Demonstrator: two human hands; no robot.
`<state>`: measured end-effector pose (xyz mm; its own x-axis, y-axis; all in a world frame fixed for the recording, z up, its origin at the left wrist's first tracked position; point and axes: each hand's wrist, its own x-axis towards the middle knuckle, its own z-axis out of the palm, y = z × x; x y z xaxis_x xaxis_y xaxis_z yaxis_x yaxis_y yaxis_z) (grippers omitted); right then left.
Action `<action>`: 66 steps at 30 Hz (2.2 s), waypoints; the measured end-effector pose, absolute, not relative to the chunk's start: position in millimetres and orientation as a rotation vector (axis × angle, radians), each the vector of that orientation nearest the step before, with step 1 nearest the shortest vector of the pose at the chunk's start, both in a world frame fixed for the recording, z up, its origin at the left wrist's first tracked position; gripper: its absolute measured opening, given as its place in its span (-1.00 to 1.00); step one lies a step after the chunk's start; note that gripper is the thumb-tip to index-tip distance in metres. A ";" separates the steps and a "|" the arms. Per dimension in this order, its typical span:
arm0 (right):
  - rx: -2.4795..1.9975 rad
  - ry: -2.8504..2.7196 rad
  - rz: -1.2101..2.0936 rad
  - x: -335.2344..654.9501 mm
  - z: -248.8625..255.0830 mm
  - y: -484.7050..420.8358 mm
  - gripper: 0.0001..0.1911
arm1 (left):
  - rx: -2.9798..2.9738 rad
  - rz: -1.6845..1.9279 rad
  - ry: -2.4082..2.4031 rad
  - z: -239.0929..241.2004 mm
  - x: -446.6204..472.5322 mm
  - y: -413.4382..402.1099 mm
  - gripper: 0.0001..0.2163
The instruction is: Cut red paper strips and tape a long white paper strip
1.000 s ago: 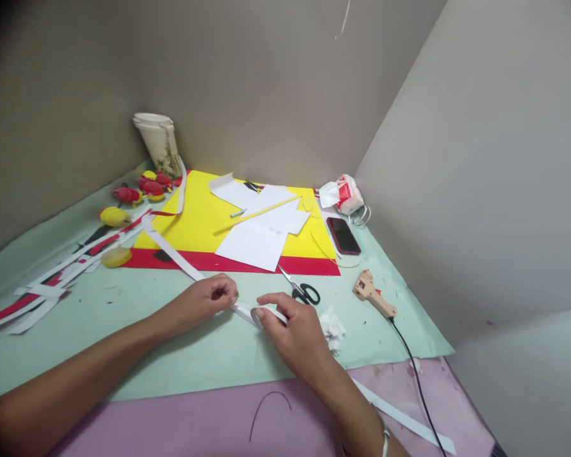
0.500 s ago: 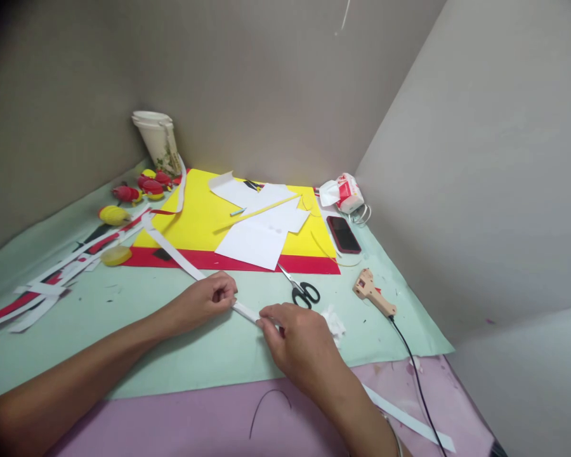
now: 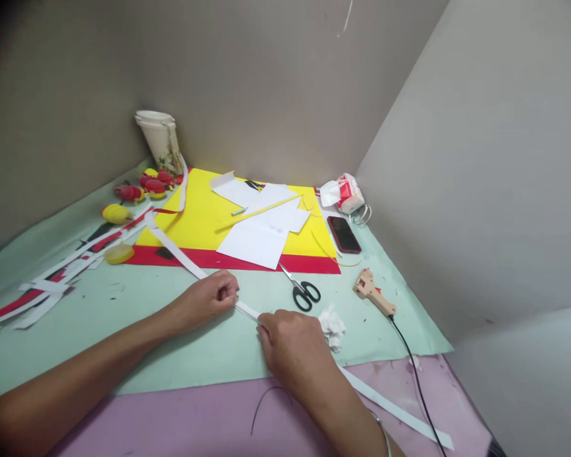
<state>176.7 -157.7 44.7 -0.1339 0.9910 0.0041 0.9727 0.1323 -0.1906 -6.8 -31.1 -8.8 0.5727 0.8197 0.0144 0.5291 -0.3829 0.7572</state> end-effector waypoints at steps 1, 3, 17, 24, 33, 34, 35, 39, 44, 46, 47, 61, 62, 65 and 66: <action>-1.973 -2.268 0.210 176.4 44.3 -157.5 -0.77 | 2.076 0.510 1.072 -8.6 -6.8 -31.2 -0.91; -1.963 -2.278 0.196 175.9 43.3 -157.4 -0.78 | 2.075 0.507 1.074 -8.7 -7.0 -31.1 -0.92; -2.026 -2.338 0.103 169.6 37.8 -153.6 -0.77 | 2.093 0.523 1.087 -5.5 -4.6 -35.1 -0.94; -2.031 -2.346 0.109 169.3 37.5 -154.1 -0.76 | 2.096 0.528 1.071 -8.2 -5.8 -33.4 -0.94; -2.031 -2.351 0.108 169.2 35.1 -152.4 -0.77 | 2.134 0.516 1.087 -6.6 -5.1 -35.6 -0.92; -2.031 -2.352 0.105 169.3 34.7 -152.3 -0.77 | 2.139 0.516 1.092 -5.3 -4.5 -36.3 -0.92; -2.031 -2.354 0.102 169.3 34.3 -152.3 -0.76 | 2.143 0.517 1.095 -4.0 -3.8 -37.1 -0.92; -2.037 -2.364 0.092 168.6 33.5 -152.2 -0.76 | 2.154 0.536 1.094 -1.4 -2.5 -39.6 -0.93; -2.051 -2.378 0.106 167.8 34.3 -151.9 -0.78 | 2.185 0.550 1.102 -4.1 -2.8 -40.0 -0.92; -2.058 -2.378 0.114 167.7 34.1 -151.6 -0.79 | 2.197 0.556 1.114 -4.4 -2.4 -40.7 -0.93; -2.060 -2.376 0.113 167.8 33.8 -151.5 -0.79 | 2.207 0.558 1.118 -4.4 -2.0 -41.5 -0.93; -2.064 -2.398 0.068 169.5 33.4 -151.2 -0.80 | 2.976 0.577 0.833 -14.0 -9.3 -73.4 -0.81; -2.062 -2.397 0.063 169.5 33.3 -151.5 -0.80 | 3.013 0.581 0.821 -15.2 -10.1 -76.3 -0.79; -2.053 -2.402 0.055 169.8 32.6 -152.7 -0.79 | 3.152 0.510 0.821 -17.6 -10.2 -85.2 -0.71; -2.049 -2.404 0.052 169.9 32.5 -153.1 -0.79 | 3.193 0.463 0.827 -17.7 -9.6 -88.1 -0.68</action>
<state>169.9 -153.1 32.5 -0.1586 0.9867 -0.0346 0.9873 0.1582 -0.0139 -9.6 -88.1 -17.7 0.8396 0.4456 0.3106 0.4978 -0.8601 -0.1116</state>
